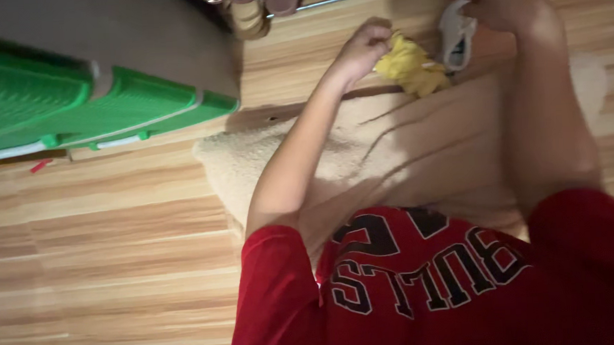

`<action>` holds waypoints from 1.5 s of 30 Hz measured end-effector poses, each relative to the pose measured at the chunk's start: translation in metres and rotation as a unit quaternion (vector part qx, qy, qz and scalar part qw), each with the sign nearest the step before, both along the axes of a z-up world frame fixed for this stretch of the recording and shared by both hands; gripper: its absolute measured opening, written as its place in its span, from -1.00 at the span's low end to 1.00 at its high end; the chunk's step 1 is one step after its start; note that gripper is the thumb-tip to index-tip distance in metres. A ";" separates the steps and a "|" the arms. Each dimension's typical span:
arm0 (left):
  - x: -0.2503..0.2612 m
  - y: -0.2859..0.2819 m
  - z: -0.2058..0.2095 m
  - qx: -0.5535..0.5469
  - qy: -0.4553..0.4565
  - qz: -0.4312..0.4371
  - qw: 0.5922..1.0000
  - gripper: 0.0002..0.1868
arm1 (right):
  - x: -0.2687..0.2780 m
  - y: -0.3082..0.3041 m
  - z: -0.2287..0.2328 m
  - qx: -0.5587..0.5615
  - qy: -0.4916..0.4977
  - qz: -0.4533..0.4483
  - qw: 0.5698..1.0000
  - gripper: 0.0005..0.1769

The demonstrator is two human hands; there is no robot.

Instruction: The person sits on a towel on the floor and wipes various shoes with a yellow cloth. They clean a pair of striped sandals, a pair of beige sandals, a pair of brown sandals, and a pair of white sneakers, placing each pair back on the shoe rack after cleaning.

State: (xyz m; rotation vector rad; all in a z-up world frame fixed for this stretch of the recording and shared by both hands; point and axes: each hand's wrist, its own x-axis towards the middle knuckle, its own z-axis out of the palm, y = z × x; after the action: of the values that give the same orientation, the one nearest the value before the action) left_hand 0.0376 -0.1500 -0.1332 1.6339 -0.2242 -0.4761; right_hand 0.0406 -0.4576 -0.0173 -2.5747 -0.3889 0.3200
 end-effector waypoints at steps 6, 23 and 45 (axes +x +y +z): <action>0.008 -0.087 -0.031 -0.027 -0.028 0.020 0.999 -0.80 | 0.006 -0.053 -0.091 -0.198 -0.017 -0.100 0.975 -0.51; -0.011 -0.097 -0.042 -0.007 0.068 0.034 0.997 -0.66 | 0.007 0.014 -0.090 -0.237 0.087 -0.175 0.952 -0.63; -0.059 0.084 0.069 -0.256 0.341 -0.081 0.901 -0.26 | -0.070 0.136 0.084 0.100 -0.240 0.190 0.947 -0.77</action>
State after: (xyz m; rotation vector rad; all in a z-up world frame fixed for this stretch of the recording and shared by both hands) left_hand -0.0213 -0.0661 -0.0644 0.8659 0.0483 -0.9956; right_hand -0.0293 -0.3213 0.0669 -2.3405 -1.0444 -0.2190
